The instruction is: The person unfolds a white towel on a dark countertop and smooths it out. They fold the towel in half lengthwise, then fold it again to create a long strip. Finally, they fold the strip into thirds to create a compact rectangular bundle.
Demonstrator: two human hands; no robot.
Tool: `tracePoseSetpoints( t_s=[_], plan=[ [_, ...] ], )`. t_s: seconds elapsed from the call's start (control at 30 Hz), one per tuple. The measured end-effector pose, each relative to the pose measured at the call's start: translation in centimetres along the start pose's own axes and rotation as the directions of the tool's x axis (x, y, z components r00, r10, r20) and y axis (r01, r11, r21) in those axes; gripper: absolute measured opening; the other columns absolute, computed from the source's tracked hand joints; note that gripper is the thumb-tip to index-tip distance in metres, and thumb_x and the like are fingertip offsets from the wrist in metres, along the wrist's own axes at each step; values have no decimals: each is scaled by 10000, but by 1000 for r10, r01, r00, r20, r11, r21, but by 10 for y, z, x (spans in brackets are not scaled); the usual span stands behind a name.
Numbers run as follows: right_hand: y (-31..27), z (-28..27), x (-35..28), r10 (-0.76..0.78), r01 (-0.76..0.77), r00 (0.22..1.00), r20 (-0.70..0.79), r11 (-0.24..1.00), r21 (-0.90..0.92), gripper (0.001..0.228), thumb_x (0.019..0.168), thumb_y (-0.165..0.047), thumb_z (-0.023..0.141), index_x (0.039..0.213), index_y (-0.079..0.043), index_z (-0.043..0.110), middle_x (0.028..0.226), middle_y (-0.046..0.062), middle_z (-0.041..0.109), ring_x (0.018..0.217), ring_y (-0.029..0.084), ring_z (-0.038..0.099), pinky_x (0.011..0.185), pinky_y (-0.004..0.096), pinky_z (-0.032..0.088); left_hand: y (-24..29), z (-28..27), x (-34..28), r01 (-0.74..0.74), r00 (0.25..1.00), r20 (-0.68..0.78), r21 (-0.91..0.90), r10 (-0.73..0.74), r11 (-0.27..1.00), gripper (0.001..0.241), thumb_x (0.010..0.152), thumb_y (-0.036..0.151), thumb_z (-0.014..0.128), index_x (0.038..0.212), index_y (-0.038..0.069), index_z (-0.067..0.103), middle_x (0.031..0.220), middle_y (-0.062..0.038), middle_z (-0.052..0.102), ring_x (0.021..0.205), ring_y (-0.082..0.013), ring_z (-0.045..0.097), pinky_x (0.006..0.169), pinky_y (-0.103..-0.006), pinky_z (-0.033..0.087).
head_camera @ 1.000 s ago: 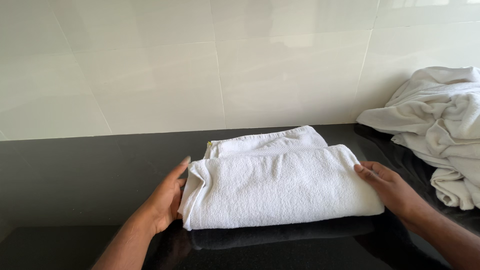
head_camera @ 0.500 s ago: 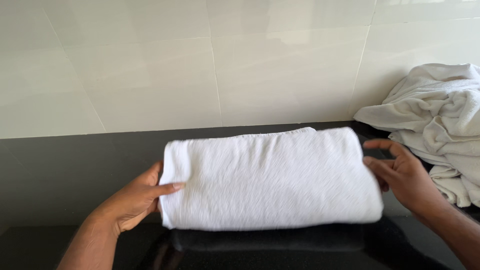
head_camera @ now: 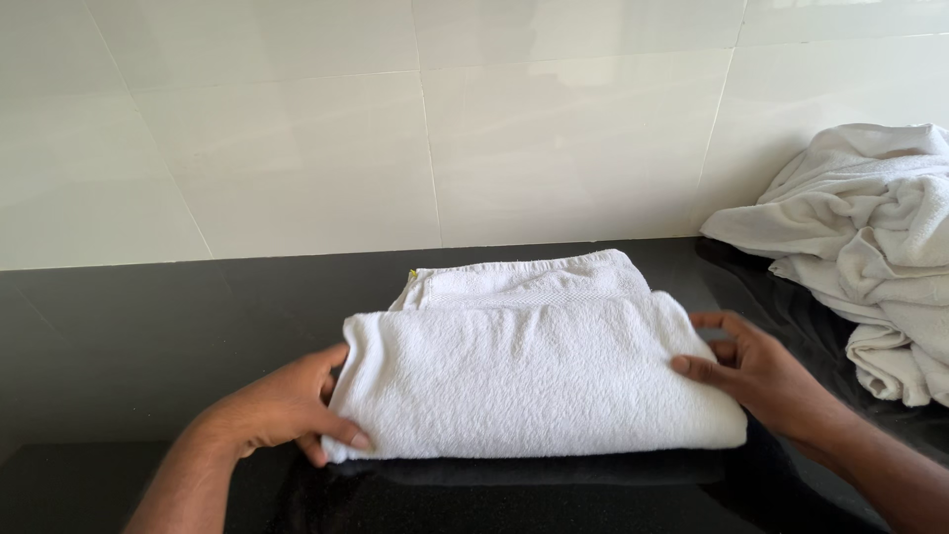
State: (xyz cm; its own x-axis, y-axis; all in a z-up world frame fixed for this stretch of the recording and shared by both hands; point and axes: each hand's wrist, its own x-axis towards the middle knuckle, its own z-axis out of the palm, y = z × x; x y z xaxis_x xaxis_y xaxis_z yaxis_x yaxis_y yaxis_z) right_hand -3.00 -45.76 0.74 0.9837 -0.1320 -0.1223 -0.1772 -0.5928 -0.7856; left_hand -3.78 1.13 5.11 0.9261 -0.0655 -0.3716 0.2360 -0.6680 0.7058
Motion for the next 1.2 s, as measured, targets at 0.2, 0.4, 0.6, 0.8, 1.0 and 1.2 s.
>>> tracePoseSetpoints(
  t_s=[0.2,0.4,0.6,0.8,1.0,1.2],
  plan=[
    [-11,-7,4,49,-29,968,-246,996,83,687,931,-459,665,1490,-114,464,1145,271,748,855,394,773,794,541,636,1,5,6,-42,995,-94,5,42,999,1141,667,248,946,1572,33,286,1145,-272,734,633,-205,629,451,-283,457],
    [7,-21,8,168,-159,974,-149,985,70,739,954,-616,572,1530,-166,467,1256,311,689,1174,383,677,1055,535,498,-25,0,31,-9,990,-141,-127,-9,992,1092,679,604,829,1511,38,406,1211,-216,728,836,-247,763,682,-385,598],
    [14,-20,17,135,-136,986,-101,991,-8,678,938,-420,693,1511,-164,436,1163,250,663,956,346,718,907,508,573,-27,32,74,-206,936,-322,-169,143,964,1058,703,593,814,1527,102,368,1312,-230,657,1134,-263,669,895,-447,549],
    [26,-35,20,112,-109,982,-151,994,27,464,978,-444,636,1291,-102,659,958,213,710,728,305,692,736,404,536,-28,8,55,-75,991,-125,-141,57,987,1071,703,505,888,1578,211,344,1248,-222,706,1004,-323,791,693,-434,566],
    [34,-51,59,-81,86,958,-277,996,9,662,927,-550,589,1242,25,683,1100,191,784,964,264,756,873,450,618,-6,-3,32,-221,738,-626,126,250,967,730,813,588,734,1362,132,581,1206,-135,747,1005,-272,757,786,-442,629],
    [34,-39,114,-8,7,1000,11,995,98,694,894,-572,657,1357,-55,640,1258,163,729,1094,245,690,851,318,527,67,71,32,-507,706,-277,445,652,738,705,792,622,729,1327,171,647,1438,-129,579,1388,-322,457,1091,-517,374]
  ],
)
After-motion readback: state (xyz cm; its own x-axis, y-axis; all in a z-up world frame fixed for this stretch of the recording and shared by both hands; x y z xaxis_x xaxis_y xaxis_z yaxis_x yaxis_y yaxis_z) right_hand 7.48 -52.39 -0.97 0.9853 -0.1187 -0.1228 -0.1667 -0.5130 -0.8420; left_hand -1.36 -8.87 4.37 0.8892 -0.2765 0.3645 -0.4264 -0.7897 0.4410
